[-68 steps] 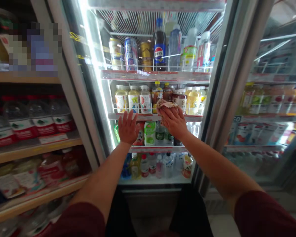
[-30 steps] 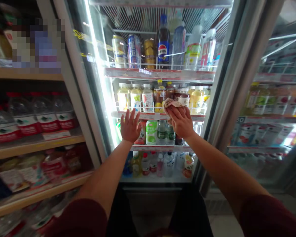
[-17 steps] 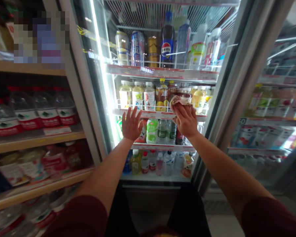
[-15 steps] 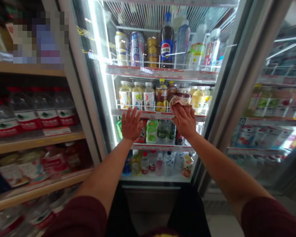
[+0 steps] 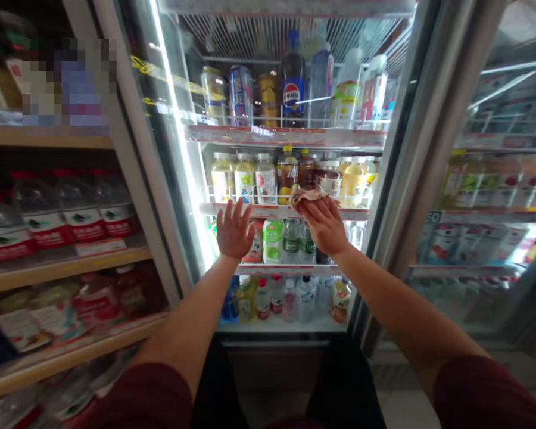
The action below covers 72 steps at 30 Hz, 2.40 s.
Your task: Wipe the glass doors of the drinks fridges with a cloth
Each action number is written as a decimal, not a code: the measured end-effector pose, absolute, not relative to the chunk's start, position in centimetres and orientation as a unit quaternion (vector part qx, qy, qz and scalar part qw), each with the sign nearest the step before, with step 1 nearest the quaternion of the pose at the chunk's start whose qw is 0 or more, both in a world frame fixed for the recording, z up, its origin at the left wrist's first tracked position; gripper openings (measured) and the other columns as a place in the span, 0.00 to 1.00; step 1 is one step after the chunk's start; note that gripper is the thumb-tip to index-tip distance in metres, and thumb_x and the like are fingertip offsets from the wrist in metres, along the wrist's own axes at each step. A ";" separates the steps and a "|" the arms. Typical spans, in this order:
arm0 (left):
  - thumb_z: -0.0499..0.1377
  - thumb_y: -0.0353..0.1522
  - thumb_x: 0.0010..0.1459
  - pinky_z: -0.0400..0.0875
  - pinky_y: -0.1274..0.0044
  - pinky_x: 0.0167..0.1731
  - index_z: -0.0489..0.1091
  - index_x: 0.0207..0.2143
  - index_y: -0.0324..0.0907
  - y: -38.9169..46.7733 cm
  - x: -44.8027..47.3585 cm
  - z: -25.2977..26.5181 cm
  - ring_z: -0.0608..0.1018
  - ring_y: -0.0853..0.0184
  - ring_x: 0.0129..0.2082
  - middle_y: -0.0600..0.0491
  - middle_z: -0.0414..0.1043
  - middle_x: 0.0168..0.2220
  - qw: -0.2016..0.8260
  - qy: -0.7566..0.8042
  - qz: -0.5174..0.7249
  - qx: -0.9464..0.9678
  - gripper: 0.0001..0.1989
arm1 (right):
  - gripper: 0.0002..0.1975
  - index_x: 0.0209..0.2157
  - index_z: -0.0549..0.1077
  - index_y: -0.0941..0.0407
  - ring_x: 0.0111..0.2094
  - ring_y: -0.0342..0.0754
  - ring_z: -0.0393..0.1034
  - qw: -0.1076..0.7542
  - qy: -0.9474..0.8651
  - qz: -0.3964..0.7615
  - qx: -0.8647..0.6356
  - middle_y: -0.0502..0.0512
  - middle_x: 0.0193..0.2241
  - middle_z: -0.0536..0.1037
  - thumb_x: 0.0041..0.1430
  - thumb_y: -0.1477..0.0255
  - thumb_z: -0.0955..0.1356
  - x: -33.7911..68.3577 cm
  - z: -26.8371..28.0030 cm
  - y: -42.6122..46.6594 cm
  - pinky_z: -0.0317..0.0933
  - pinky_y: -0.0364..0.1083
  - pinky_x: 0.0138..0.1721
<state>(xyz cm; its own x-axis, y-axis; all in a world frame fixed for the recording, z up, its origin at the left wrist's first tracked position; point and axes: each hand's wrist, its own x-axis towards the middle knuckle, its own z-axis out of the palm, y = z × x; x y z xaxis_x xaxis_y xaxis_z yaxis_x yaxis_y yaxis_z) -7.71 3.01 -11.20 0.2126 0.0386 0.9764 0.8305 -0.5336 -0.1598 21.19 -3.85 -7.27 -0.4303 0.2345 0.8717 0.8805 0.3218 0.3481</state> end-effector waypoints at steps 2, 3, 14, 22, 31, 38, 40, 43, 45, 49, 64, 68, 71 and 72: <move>0.51 0.38 0.70 0.39 0.58 0.74 0.60 0.69 0.44 3.0 -7.7 -11.2 0.45 0.59 0.75 0.47 0.55 0.72 0.353 -0.328 -0.537 -0.692 0.27 | 0.22 0.64 0.70 0.51 0.66 0.54 0.63 0.374 -0.714 -0.453 -0.382 0.53 0.63 0.73 0.71 0.70 0.64 21.3 -7.3 -3.9 0.43 0.60 0.74; 0.51 0.38 0.70 0.39 0.58 0.74 0.60 0.69 0.44 3.0 -7.7 -11.2 0.45 0.59 0.75 0.47 0.55 0.72 0.352 -0.332 -0.535 -0.693 0.27 | 0.23 0.64 0.70 0.51 0.66 0.55 0.63 0.377 -0.708 -0.459 -0.381 0.53 0.63 0.73 0.70 0.70 0.64 21.4 -7.4 -4.0 0.42 0.60 0.74; 0.51 0.39 0.70 0.39 0.60 0.74 0.62 0.69 0.45 2.8 -7.6 -11.2 0.46 0.60 0.75 0.48 0.56 0.71 0.349 -0.335 -0.540 -0.689 0.27 | 0.23 0.64 0.70 0.46 0.68 0.56 0.60 0.396 -0.711 -0.408 -0.414 0.52 0.63 0.73 0.70 0.70 0.64 21.4 -7.2 -4.0 0.45 0.63 0.73; 0.50 0.40 0.70 0.37 0.57 0.74 0.63 0.68 0.44 2.9 -7.7 -11.2 0.46 0.57 0.75 0.47 0.56 0.71 0.303 -0.344 -0.542 -0.704 0.27 | 0.23 0.64 0.70 0.50 0.67 0.57 0.62 0.385 -0.705 -0.447 -0.394 0.52 0.64 0.71 0.69 0.71 0.64 21.3 -7.3 -4.2 0.47 0.62 0.72; 0.51 0.39 0.70 0.40 0.60 0.74 0.62 0.68 0.44 3.0 -7.7 -11.3 0.47 0.59 0.75 0.47 0.58 0.71 0.358 -0.334 -0.540 -0.685 0.26 | 0.25 0.66 0.67 0.53 0.66 0.56 0.62 0.402 -0.682 -0.451 -0.412 0.59 0.64 0.71 0.72 0.65 0.62 22.9 -8.9 -4.1 0.47 0.61 0.71; 0.51 0.39 0.70 0.38 0.59 0.74 0.61 0.69 0.45 3.0 -7.7 -11.3 0.46 0.59 0.75 0.48 0.56 0.71 0.335 -0.335 -0.540 -0.696 0.27 | 0.24 0.64 0.70 0.53 0.67 0.57 0.62 0.410 -0.678 -0.451 -0.411 0.60 0.63 0.72 0.72 0.60 0.62 23.1 -9.0 -4.3 0.48 0.62 0.71; 0.51 0.39 0.69 0.37 0.59 0.74 0.60 0.69 0.46 3.0 -7.7 -11.3 0.46 0.58 0.75 0.48 0.56 0.71 0.326 -0.338 -0.540 -0.699 0.28 | 0.24 0.64 0.70 0.52 0.67 0.57 0.62 0.417 -0.676 -0.444 -0.415 0.60 0.63 0.73 0.72 0.61 0.62 22.7 -8.9 -4.4 0.47 0.62 0.71; 0.51 0.39 0.69 0.37 0.58 0.74 0.61 0.69 0.46 3.0 -7.7 -11.3 0.46 0.58 0.75 0.48 0.56 0.71 0.324 -0.338 -0.542 -0.698 0.27 | 0.22 0.63 0.71 0.52 0.66 0.56 0.63 0.425 -0.673 -0.442 -0.414 0.59 0.62 0.74 0.72 0.64 0.62 22.4 -8.7 -4.5 0.49 0.61 0.70; 0.51 0.39 0.69 0.38 0.59 0.74 0.62 0.69 0.45 3.1 -7.7 -11.3 0.47 0.58 0.75 0.48 0.57 0.71 0.331 -0.338 -0.543 -0.694 0.27 | 0.21 0.62 0.72 0.51 0.65 0.55 0.64 0.432 -0.668 -0.446 -0.411 0.58 0.62 0.74 0.72 0.66 0.62 22.3 -8.7 -4.5 0.50 0.60 0.70; 0.51 0.39 0.70 0.39 0.60 0.74 0.62 0.68 0.44 3.2 -7.7 -11.3 0.46 0.60 0.75 0.47 0.57 0.71 0.354 -0.332 -0.543 -0.686 0.27 | 0.21 0.62 0.73 0.51 0.66 0.55 0.63 0.436 -0.674 -0.432 -0.412 0.57 0.62 0.74 0.72 0.69 0.62 22.2 -8.5 -4.5 0.51 0.60 0.70; 0.52 0.38 0.69 0.39 0.59 0.74 0.62 0.68 0.45 3.1 -7.7 -11.3 0.47 0.59 0.75 0.47 0.58 0.71 0.342 -0.324 -0.549 -0.690 0.27 | 0.23 0.64 0.71 0.55 0.64 0.57 0.66 0.425 -0.669 -0.456 -0.405 0.60 0.61 0.74 0.71 0.67 0.63 20.8 -8.7 -4.7 0.51 0.60 0.70; 0.51 0.39 0.69 0.38 0.59 0.74 0.62 0.69 0.46 3.0 -7.7 -11.3 0.47 0.58 0.75 0.48 0.57 0.71 0.325 -0.334 -0.547 -0.695 0.27 | 0.23 0.64 0.70 0.54 0.65 0.56 0.64 0.417 -0.679 -0.438 -0.417 0.59 0.62 0.73 0.70 0.70 0.62 21.0 -8.8 -4.9 0.49 0.61 0.71; 0.51 0.39 0.70 0.38 0.59 0.74 0.62 0.69 0.46 3.0 -7.7 -11.4 0.47 0.59 0.75 0.48 0.56 0.71 0.323 -0.342 -0.545 -0.694 0.27 | 0.24 0.64 0.70 0.54 0.66 0.56 0.63 0.409 -0.693 -0.418 -0.421 0.59 0.63 0.73 0.70 0.69 0.62 21.3 -8.8 -5.1 0.47 0.61 0.72; 0.51 0.39 0.70 0.38 0.59 0.74 0.62 0.69 0.45 3.0 -7.7 -11.4 0.46 0.59 0.75 0.48 0.56 0.71 0.324 -0.342 -0.543 -0.695 0.27 | 0.24 0.65 0.70 0.54 0.66 0.56 0.62 0.409 -0.696 -0.414 -0.421 0.59 0.63 0.72 0.70 0.69 0.62 21.3 -8.9 -5.1 0.47 0.61 0.72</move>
